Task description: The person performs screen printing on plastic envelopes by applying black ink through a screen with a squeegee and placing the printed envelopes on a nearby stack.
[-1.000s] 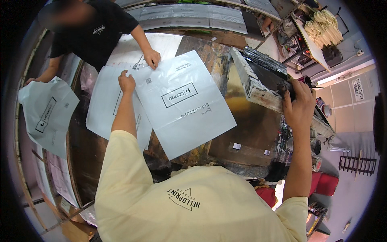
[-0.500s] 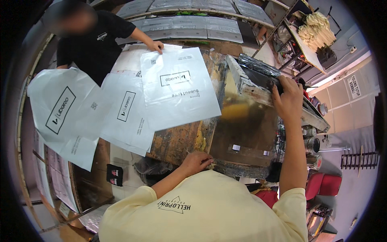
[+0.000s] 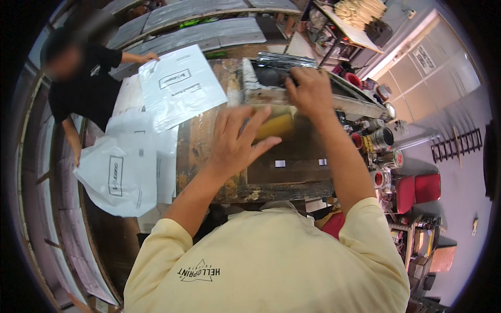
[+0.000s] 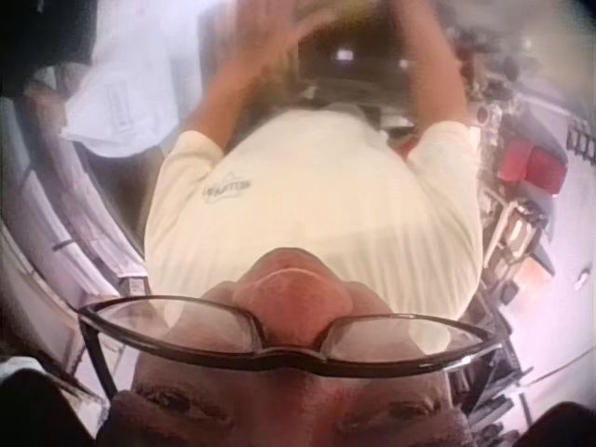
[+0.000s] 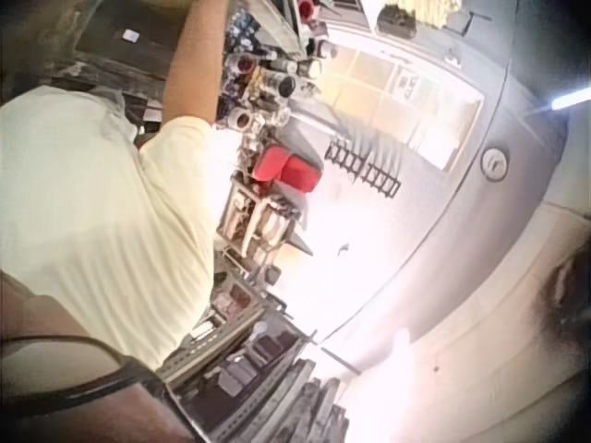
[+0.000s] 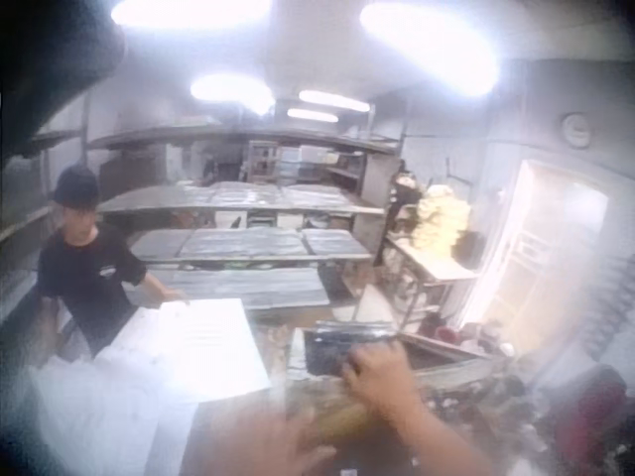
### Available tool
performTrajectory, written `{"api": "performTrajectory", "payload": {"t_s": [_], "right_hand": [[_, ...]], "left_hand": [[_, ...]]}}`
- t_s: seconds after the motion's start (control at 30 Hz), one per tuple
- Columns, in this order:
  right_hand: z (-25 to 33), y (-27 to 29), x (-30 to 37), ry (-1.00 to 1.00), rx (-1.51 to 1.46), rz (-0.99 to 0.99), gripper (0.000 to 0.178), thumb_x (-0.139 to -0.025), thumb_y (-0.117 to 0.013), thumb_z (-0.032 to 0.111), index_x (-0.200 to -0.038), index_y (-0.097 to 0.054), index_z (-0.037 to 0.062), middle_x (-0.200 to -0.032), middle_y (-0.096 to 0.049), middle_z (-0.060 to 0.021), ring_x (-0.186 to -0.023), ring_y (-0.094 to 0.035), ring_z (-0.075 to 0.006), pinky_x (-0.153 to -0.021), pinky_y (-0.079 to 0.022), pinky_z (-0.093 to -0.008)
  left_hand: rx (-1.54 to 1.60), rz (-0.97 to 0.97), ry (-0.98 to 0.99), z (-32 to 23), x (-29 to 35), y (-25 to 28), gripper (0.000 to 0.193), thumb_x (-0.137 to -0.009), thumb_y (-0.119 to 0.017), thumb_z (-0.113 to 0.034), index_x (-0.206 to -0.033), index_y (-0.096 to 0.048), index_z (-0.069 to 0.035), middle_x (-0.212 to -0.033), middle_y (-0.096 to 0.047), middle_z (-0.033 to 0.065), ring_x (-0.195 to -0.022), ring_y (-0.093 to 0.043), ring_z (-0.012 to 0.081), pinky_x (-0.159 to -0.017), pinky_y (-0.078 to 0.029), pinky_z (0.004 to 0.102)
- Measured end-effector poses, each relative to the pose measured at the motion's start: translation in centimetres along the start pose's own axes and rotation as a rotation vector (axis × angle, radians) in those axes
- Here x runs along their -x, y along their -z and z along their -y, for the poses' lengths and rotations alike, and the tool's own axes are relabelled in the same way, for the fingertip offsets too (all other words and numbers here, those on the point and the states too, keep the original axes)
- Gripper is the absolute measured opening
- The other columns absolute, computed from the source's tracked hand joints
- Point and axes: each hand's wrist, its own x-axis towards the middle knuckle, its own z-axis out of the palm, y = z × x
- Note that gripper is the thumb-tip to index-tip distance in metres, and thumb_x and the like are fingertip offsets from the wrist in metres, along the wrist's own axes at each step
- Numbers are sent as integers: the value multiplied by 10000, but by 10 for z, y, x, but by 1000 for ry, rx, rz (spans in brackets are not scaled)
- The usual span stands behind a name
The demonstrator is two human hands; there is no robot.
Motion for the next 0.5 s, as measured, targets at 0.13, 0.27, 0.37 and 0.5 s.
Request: {"api": "performTrajectory", "payload": {"t_s": [0.13,0.27,0.37,0.5], "right_hand": [[6,-9,29,26,13,-9,250,-907,-686,375,-947,-660,130,-881,-649,-54,-910,-624,-270,-865,-426,-483],[20,-9,57,5,-64,19,276,-892,-695,386,-1001,-666,134,-896,-618,-46,-937,-594,-269,-881,-407,-486],[28,-3,73,-23,-108,151,328,-882,-712,358,-1110,-660,129,-966,-610,-60,-998,-581,-273,-900,-393,-497],[9,15,91,-19,-199,219,431,-842,-751,207,-1233,-622,82,-1077,-587,-104,-1076,-553,-306,-957,-361,-500]], "left_hand": [[-67,93,-14,-1,-40,-54,1112,-669,-904,-405,-1588,-356,-100,-1547,-396,197,-1426,-383,386,-1140,-383,514],[-106,300,125,9,-28,-89,1210,-587,-938,-352,-1599,-322,-110,-1596,-373,190,-1391,-460,370,-1171,-392,505],[-217,179,8,11,-3,-98,1225,-565,-946,-324,-1601,-325,-121,-1602,-377,185,-1370,-494,353,-1170,-399,502],[-190,176,-13,8,8,-97,1180,-604,-932,-310,-1606,-332,-139,-1592,-395,184,-1368,-498,340,-1180,-386,503]]}}
